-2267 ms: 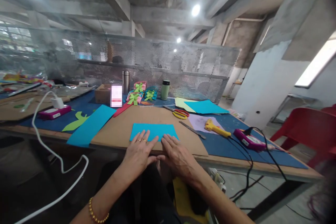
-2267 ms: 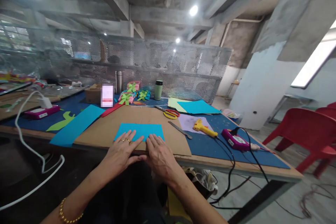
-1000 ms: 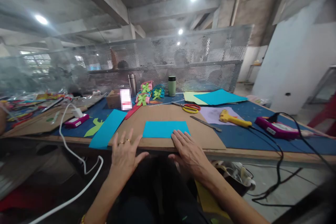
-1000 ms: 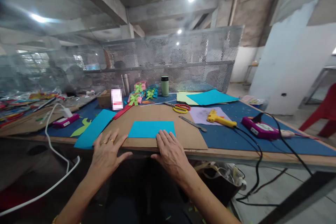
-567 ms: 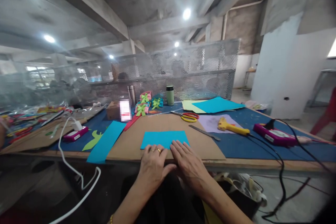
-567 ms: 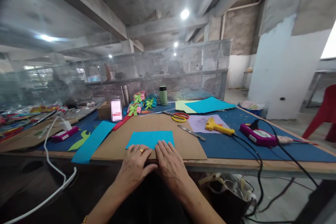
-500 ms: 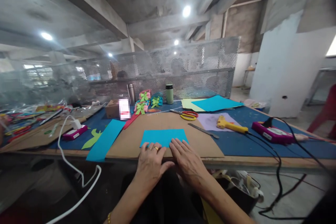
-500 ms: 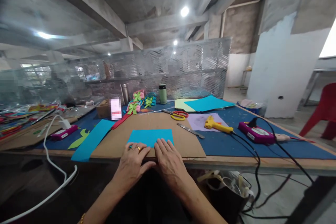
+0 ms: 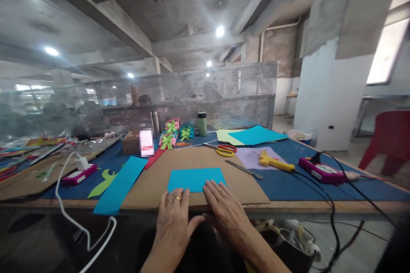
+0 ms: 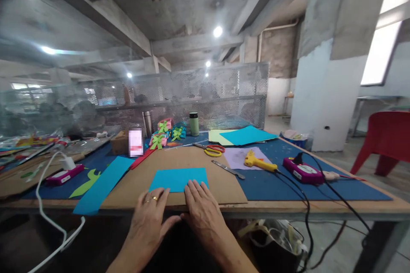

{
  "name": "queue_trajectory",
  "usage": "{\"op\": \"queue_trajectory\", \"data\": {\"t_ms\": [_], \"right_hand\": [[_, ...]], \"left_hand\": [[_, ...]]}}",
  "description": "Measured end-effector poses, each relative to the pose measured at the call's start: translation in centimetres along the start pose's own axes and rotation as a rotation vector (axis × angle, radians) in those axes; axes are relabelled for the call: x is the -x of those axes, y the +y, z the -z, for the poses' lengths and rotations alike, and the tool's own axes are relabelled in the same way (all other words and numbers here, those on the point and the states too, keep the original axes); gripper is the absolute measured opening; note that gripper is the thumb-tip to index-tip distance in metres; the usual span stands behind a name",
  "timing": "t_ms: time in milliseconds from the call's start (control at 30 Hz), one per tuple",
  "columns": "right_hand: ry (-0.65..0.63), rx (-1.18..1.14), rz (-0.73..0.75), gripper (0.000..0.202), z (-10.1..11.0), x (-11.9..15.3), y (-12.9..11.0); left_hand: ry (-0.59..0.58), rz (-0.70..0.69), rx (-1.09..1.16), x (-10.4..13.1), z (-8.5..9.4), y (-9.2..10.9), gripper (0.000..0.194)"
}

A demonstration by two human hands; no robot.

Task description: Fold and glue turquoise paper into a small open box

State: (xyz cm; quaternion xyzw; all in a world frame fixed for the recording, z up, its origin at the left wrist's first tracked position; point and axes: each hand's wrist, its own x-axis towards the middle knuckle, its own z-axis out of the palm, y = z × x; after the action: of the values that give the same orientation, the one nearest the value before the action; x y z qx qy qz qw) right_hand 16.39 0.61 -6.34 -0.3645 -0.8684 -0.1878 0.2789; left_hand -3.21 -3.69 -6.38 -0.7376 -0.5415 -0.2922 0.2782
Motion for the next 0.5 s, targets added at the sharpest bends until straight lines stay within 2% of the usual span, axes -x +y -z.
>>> {"op": "queue_trajectory", "data": {"t_ms": [100, 200, 300, 500], "right_hand": [[-0.008, 0.017, 0.035, 0.054, 0.0, 0.0, 0.3], [-0.004, 0.03, 0.058, 0.052, -0.2, 0.0, 0.4], [-0.015, 0.014, 0.006, 0.053, 0.0, -0.1, 0.0], [-0.068, -0.047, -0.032, 0.064, 1.2, -0.4, -0.8]], "left_hand": [[-0.023, -0.131, 0.104, -1.2, -1.1, 2.0, 0.066], [-0.033, -0.177, 0.129, -1.4, -2.1, 2.6, 0.065], [-0.036, -0.151, 0.062, -0.3, -2.0, 1.6, 0.066], [-0.053, -0.021, -0.079, 2.1, 0.9, -2.5, 0.057]]}}
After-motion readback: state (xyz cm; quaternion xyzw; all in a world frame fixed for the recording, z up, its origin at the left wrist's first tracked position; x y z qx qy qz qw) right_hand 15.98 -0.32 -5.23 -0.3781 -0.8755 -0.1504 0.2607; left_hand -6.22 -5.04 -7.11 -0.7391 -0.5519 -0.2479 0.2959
